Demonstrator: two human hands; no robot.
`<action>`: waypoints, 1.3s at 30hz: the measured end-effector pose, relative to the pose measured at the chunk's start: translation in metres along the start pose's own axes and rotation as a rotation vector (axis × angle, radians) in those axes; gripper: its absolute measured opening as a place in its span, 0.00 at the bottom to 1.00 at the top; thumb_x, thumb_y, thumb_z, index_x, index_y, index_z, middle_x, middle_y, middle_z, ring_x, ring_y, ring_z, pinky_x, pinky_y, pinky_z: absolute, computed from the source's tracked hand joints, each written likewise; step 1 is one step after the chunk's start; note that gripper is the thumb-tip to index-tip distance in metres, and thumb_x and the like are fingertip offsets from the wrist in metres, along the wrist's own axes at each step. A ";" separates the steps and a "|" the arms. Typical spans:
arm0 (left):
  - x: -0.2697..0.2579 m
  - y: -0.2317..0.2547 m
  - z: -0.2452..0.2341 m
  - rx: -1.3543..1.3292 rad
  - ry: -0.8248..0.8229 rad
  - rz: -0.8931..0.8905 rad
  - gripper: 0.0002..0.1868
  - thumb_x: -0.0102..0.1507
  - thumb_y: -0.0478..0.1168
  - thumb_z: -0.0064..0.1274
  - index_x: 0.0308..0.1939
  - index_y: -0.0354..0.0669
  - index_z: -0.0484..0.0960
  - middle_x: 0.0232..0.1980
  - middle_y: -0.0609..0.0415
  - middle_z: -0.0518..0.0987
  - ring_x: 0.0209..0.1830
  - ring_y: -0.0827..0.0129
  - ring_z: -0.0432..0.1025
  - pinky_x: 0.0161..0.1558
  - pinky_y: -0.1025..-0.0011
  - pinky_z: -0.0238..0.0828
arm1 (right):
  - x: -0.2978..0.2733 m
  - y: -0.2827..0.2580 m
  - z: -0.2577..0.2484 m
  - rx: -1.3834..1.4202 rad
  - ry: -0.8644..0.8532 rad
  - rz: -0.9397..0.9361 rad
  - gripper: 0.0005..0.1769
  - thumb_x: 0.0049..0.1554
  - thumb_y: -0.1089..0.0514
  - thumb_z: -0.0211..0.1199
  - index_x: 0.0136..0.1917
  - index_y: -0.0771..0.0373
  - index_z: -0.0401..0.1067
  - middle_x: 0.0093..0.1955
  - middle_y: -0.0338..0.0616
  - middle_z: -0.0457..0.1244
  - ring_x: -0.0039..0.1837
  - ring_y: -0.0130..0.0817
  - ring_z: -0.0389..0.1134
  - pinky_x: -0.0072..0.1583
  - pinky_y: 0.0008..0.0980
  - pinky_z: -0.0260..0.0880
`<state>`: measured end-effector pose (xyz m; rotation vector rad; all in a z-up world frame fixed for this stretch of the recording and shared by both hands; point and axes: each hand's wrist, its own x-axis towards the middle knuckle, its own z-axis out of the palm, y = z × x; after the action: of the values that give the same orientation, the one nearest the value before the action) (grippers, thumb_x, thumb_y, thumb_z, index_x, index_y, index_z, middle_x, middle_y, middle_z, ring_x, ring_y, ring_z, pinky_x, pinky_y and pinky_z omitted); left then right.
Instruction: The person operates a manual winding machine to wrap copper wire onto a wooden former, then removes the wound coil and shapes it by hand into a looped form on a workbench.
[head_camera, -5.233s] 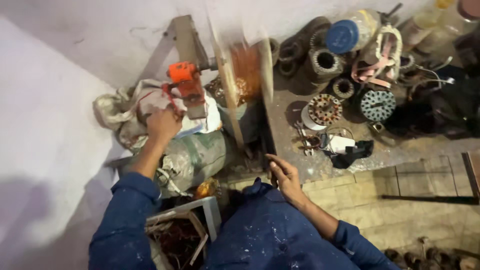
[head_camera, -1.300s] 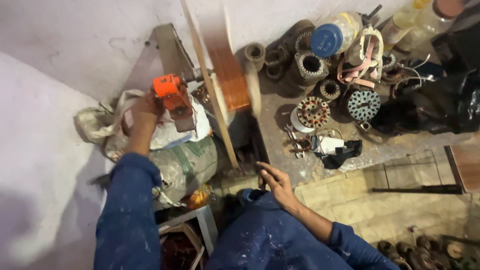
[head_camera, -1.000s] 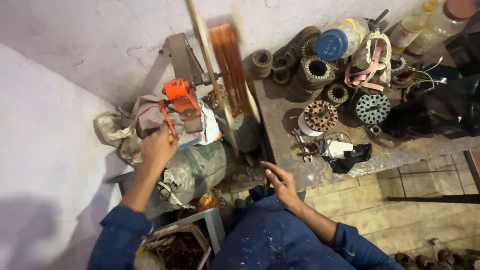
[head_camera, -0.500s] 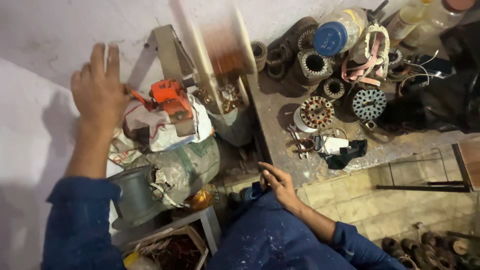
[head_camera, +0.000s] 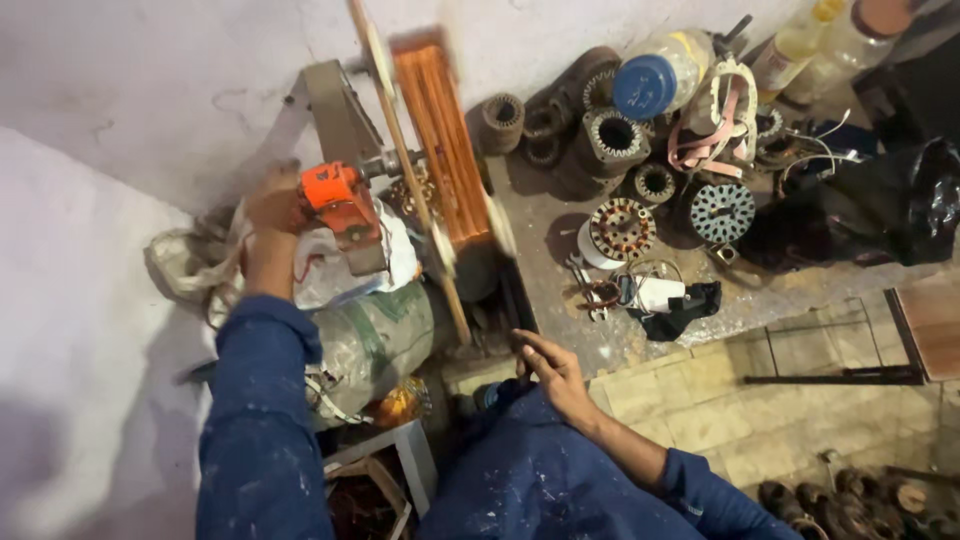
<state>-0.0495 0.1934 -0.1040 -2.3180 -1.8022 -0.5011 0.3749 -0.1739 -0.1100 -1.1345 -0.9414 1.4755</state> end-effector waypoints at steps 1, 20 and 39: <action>-0.022 0.007 0.009 -0.084 -0.129 -0.064 0.19 0.64 0.51 0.50 0.55 0.51 0.81 0.51 0.43 0.82 0.49 0.44 0.77 0.46 0.50 0.74 | -0.001 -0.001 0.000 -0.005 -0.004 0.000 0.20 0.66 0.60 0.55 0.69 0.69 0.70 0.38 0.41 0.66 0.41 0.28 0.67 0.45 0.28 0.70; -0.068 0.105 -0.243 0.308 0.124 0.203 0.44 0.50 0.39 0.66 0.71 0.39 0.72 0.57 0.46 0.79 0.38 0.55 0.77 0.37 0.59 0.74 | 0.010 0.015 -0.003 0.041 -0.015 -0.011 0.21 0.66 0.60 0.55 0.70 0.70 0.69 0.38 0.42 0.66 0.41 0.28 0.67 0.46 0.27 0.70; -0.005 -0.008 0.012 -0.022 -0.179 -0.039 0.21 0.62 0.53 0.53 0.52 0.47 0.83 0.49 0.40 0.83 0.46 0.43 0.77 0.44 0.50 0.73 | -0.001 0.017 -0.005 0.005 -0.008 -0.012 0.20 0.66 0.61 0.55 0.69 0.70 0.69 0.39 0.42 0.67 0.42 0.28 0.68 0.46 0.28 0.71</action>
<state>-0.0563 0.1950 -0.1179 -2.4150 -1.9324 -0.3296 0.3761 -0.1783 -0.1270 -1.1184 -0.9481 1.4732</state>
